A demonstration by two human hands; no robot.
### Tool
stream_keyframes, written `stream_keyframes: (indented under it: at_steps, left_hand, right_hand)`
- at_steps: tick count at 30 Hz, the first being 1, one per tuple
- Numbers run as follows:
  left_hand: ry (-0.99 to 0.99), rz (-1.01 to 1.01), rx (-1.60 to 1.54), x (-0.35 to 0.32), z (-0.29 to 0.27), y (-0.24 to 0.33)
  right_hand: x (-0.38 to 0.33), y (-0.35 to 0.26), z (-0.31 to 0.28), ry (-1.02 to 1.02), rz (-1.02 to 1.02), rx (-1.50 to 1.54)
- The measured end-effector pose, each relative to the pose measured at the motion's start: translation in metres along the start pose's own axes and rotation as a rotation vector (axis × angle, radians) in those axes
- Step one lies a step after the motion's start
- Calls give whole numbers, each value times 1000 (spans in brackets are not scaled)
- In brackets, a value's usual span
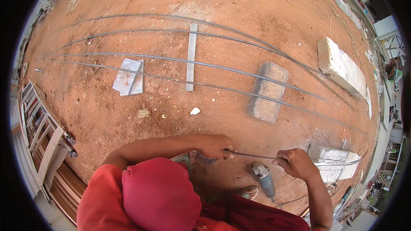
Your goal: The person measures metal rods using a tape measure and cuts them to size with an angle grinder. They repeatedly align the rods on the ground, mark the cutting points, and use the power tool to sever the metal, creating sparks during the process.
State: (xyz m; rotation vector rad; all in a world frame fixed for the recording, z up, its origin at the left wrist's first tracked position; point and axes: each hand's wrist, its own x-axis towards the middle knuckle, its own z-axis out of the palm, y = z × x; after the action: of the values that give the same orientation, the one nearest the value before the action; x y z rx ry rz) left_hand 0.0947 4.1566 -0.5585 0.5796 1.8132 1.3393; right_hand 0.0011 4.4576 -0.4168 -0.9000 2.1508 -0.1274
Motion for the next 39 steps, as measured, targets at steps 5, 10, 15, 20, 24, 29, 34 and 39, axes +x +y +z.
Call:
stream_keyframes:
  at_steps: [5,10,15,20,24,29,34,39]
  left_hand:
    - [-46,21,44,-10,-7,-7]
    - [-1,-88,150,-25,-21,-8]
    - [22,-230,69,-24,-8,-11]
    - [10,-241,31,-13,-3,-7]
    - [48,-259,132,-13,-8,7]
    - [83,-361,80,-22,-18,18]
    - [140,-407,167,-29,-15,8]
    - [154,-343,102,-18,-3,6]
  right_hand:
    - [9,-5,24,39,-79,-61]
    - [9,31,27,147,1,-78]
    - [15,55,48,217,-32,-125]
    - [7,59,52,266,-62,-125]
    - [8,62,51,324,-62,-125]
    - [17,84,56,416,-35,-164]
    - [18,90,51,462,-83,-155]
    - [26,67,58,506,-282,-136]
